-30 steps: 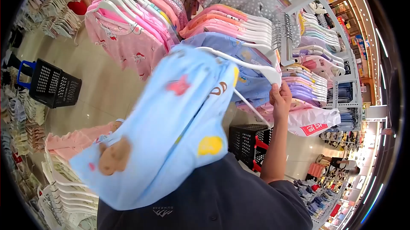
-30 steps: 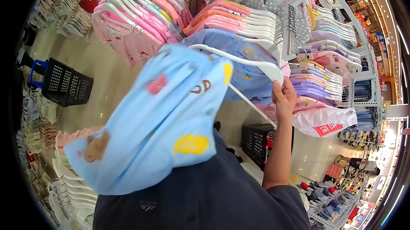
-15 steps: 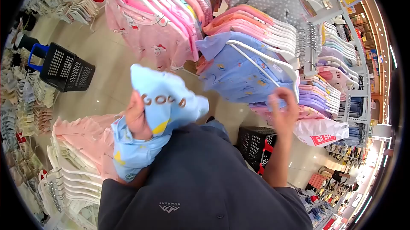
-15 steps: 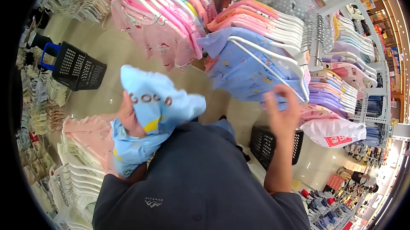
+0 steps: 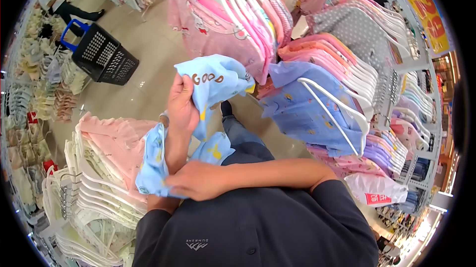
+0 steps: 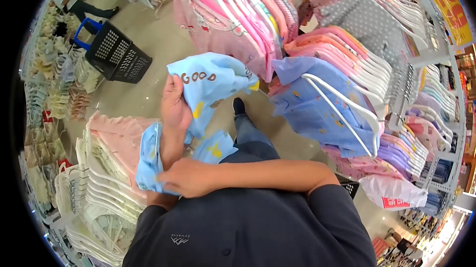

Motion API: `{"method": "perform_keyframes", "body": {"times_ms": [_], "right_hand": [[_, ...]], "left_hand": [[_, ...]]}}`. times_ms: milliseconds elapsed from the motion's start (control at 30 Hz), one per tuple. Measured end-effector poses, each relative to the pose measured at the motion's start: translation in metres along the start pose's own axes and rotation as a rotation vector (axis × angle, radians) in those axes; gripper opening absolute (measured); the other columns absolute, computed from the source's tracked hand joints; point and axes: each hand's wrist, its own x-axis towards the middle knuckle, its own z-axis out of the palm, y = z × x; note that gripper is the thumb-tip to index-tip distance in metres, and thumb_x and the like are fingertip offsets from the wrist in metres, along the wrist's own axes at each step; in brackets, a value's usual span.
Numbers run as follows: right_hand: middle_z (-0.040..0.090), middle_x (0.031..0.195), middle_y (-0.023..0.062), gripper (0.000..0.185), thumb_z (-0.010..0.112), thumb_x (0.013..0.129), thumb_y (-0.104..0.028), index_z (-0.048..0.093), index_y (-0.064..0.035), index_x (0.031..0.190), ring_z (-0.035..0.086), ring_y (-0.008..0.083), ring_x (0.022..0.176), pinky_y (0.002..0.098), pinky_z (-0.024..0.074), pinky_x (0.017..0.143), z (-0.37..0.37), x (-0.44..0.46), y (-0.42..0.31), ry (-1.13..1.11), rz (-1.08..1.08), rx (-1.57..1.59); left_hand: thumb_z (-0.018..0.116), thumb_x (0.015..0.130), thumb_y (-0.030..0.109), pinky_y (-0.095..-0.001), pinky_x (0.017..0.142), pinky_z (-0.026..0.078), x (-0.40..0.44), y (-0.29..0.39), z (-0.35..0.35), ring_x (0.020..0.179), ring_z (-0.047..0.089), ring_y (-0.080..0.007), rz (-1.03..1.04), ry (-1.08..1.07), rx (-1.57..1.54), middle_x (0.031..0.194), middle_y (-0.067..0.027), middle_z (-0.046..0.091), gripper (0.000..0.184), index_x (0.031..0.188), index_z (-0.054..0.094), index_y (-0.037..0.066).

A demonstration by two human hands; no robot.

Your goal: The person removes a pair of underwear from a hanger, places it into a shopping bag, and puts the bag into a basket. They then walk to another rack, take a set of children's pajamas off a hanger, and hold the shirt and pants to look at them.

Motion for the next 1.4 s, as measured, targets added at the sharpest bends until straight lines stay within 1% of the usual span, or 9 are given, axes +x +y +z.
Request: {"method": "perform_keyframes", "body": {"times_ms": [200,467,533,600,800,1067,1167,1233,1400], "right_hand": [[0.061,0.069,0.0206,0.010,0.054,0.087,-0.016,0.053,-0.0059,0.089,0.060,0.0415,0.066,0.0504,0.0458,0.062,-0.019,0.046,0.011,-0.500,-0.209,-0.140],[0.065,0.077,0.0148,0.030,0.055,0.094,-0.031,0.060,-0.0006,0.092,0.063,0.0321,0.074,0.0406,0.0499,0.069,-0.157,0.039,0.045,-0.166,0.162,0.046],[0.068,0.096,0.0126,0.028,0.056,0.095,-0.024,0.061,0.0001,0.108,0.065,0.0263,0.092,0.0374,0.0500,0.082,-0.177,0.011,0.093,0.145,0.500,0.487],[0.063,0.118,0.0121,0.041,0.066,0.087,-0.022,0.058,-0.0019,0.121,0.058,0.0243,0.112,0.0395,0.0435,0.098,-0.185,0.001,0.138,0.548,0.297,0.422],[0.061,0.121,0.0129,0.047,0.070,0.083,-0.024,0.057,-0.0024,0.123,0.056,0.0254,0.116,0.0401,0.0414,0.100,-0.194,0.028,0.167,0.570,0.317,0.381],[0.058,0.125,0.0140,0.056,0.074,0.077,-0.025,0.056,-0.0032,0.125,0.053,0.0270,0.120,0.0409,0.0387,0.103,-0.198,-0.007,0.103,0.616,0.247,0.307],[0.057,0.127,0.0144,0.060,0.076,0.075,-0.026,0.055,-0.0035,0.126,0.052,0.0276,0.122,0.0412,0.0377,0.104,-0.172,-0.025,0.067,0.615,0.218,0.268],[0.057,0.128,0.0146,0.062,0.077,0.074,-0.026,0.055,-0.0037,0.127,0.051,0.0280,0.123,0.0414,0.0370,0.105,-0.151,-0.024,0.049,0.635,0.222,0.243],[0.056,0.127,0.0148,0.075,0.082,0.063,-0.028,0.054,-0.0052,0.128,0.048,0.0322,0.125,0.0424,0.0333,0.107,-0.119,0.002,0.015,0.827,0.466,-0.131]], "left_hand": [[0.043,0.102,0.017,-0.0351,0.095,0.047,0.041,0.007,-0.014,0.109,0.059,-0.0182,-0.005,0.076,0.105,0.119,-0.0093,0.060,0.033,0.130,0.046,0.002],[0.054,0.098,0.022,-0.0320,0.091,0.046,0.059,0.064,-0.002,0.103,0.059,-0.0162,-0.013,0.149,0.266,0.114,-0.0078,0.061,0.040,0.130,0.048,0.000],[0.056,0.096,0.023,-0.0327,0.083,0.045,0.057,0.088,0.005,0.095,0.057,-0.0177,-0.133,-0.308,0.357,0.103,-0.0084,0.060,0.028,0.111,0.056,0.000],[0.058,0.094,0.020,-0.0357,0.076,0.043,0.066,0.100,-0.001,0.085,0.054,-0.0241,-0.093,-0.625,0.719,0.090,-0.0109,0.055,0.021,0.089,0.055,0.001],[0.059,0.092,0.019,-0.0374,0.074,0.043,0.105,0.054,0.020,0.079,0.053,-0.0305,-0.556,-1.237,0.539,0.085,-0.0155,0.054,0.022,0.084,0.055,-0.002],[0.069,0.086,0.026,-0.0319,0.092,0.044,0.148,0.124,-0.036,0.109,0.060,-0.0228,-0.657,-1.225,0.812,0.116,-0.0134,0.064,0.038,0.110,0.062,-0.002],[0.074,0.081,0.027,-0.0322,0.094,0.044,0.173,0.135,-0.057,0.109,0.059,-0.0230,-0.863,-0.883,0.735,0.115,-0.0122,0.063,0.046,0.115,0.059,-0.002],[0.079,0.076,0.024,-0.0330,0.094,0.044,0.174,0.117,-0.046,0.109,0.058,-0.0214,-0.368,-0.574,0.676,0.116,-0.0122,0.062,0.058,0.122,0.055,0.001],[0.084,0.071,0.023,-0.0300,0.082,0.047,0.146,0.086,-0.012,0.096,0.059,-0.0152,-0.344,-0.924,0.922,0.101,-0.0093,0.062,0.057,0.115,0.056,0.003]]}}
